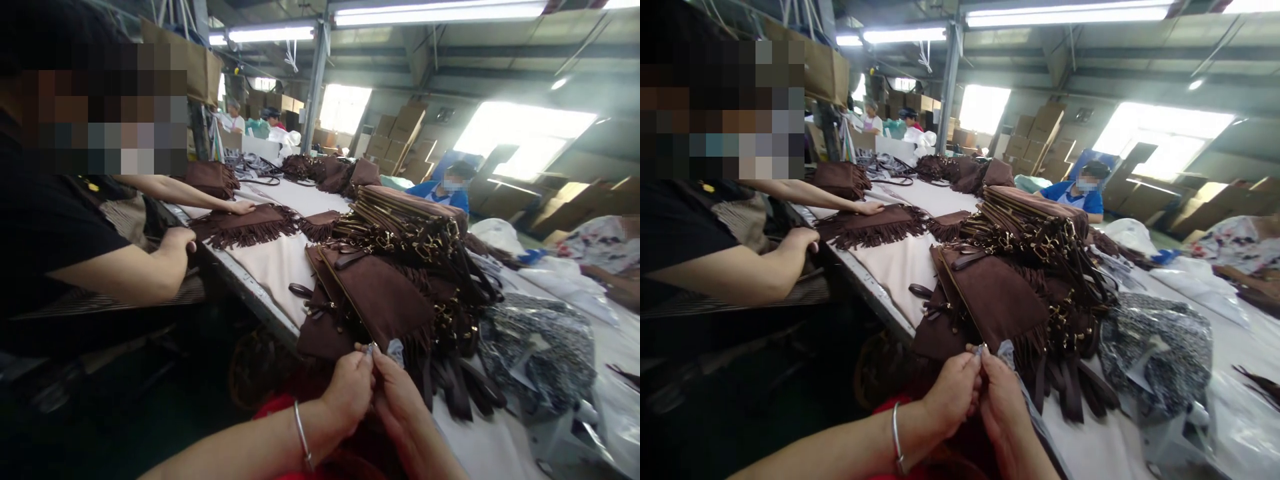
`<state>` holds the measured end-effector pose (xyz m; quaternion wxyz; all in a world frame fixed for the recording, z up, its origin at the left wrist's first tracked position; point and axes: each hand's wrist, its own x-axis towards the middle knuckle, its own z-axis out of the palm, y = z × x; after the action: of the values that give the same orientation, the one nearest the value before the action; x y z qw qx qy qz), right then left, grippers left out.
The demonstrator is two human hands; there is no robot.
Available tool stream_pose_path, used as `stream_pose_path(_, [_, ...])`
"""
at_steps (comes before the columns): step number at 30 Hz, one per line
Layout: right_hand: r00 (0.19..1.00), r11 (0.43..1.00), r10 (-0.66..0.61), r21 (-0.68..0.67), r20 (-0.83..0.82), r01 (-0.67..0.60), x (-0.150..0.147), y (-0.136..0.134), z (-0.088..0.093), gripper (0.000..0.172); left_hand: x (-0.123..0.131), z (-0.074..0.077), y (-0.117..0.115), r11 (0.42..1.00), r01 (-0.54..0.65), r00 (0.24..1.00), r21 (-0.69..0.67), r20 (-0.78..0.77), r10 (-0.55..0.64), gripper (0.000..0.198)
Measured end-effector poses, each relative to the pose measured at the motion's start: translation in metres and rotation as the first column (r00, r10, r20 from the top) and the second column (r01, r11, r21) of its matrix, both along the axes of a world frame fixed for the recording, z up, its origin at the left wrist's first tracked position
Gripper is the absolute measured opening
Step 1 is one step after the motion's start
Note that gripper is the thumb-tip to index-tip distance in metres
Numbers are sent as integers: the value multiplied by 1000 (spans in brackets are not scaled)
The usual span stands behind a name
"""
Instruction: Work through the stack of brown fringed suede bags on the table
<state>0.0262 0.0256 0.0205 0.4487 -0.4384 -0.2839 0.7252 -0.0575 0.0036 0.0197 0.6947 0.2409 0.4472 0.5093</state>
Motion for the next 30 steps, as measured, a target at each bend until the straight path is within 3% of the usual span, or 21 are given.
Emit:
stream_pose_path(3, [985, 986, 3, -162, -175, -32, -1, 1, -1, 23, -4, 5, 0, 996, 51, 975, -74, 218, -34, 32])
stream_pose_path(5, [952, 978, -16, -202, -304, -48, -1, 2, -2, 19, -10, 9, 1, 988, 124, 913, -88, 401, -79, 27])
stream_pose_path(8, [911, 977, -15, -199, -412, -74, -2, 3, -1, 17, -20, 15, 1, 950, 301, 709, -83, 686, -165, 22])
stream_pose_path(11, [895, 982, 28, -156, -445, -108, -4, 6, 3, 19, -29, 21, -1, 920, 388, 541, -52, 821, -182, 17])
stream_pose_path(14, [882, 984, 62, -117, -466, -131, -6, 9, 7, 19, -34, 26, -3, 923, 381, 508, -49, 845, -165, 15])
stream_pose_path(18, [872, 985, 105, -69, -479, -156, -4, 9, 8, 17, -35, 27, -4, 934, 352, 557, -64, 816, -154, 15])
stream_pose_path(21, [865, 982, 150, -27, -479, -185, 1, -1, 10, 38, -33, 20, -4, 933, 355, 627, -63, 756, -187, 13])
stream_pose_path(23, [875, 977, 180, -18, -450, -211, 7, -10, 9, 46, -34, 14, -2, 904, 423, 710, -65, 643, -286, 21])
stream_pose_path(24, [888, 976, 191, -12, -419, -216, 12, -16, 8, 46, -37, 13, 0, 892, 446, 777, -66, 524, -350, 27])
stream_pose_path(26, [933, 983, 174, -4, -315, -185, 26, -27, 1, 45, -45, 14, 7, 908, 417, 902, -36, 138, -409, 36])
stream_pose_path(28, [971, 991, 129, -12, -199, -134, 44, -37, -10, 48, -55, 22, 20, 952, 295, 930, 77, -251, -268, 35])
stream_pose_path(30, [982, 988, 146, -30, -117, -150, 62, -48, -20, 48, -64, 34, 36, 964, 201, 909, 172, -399, -118, 36])
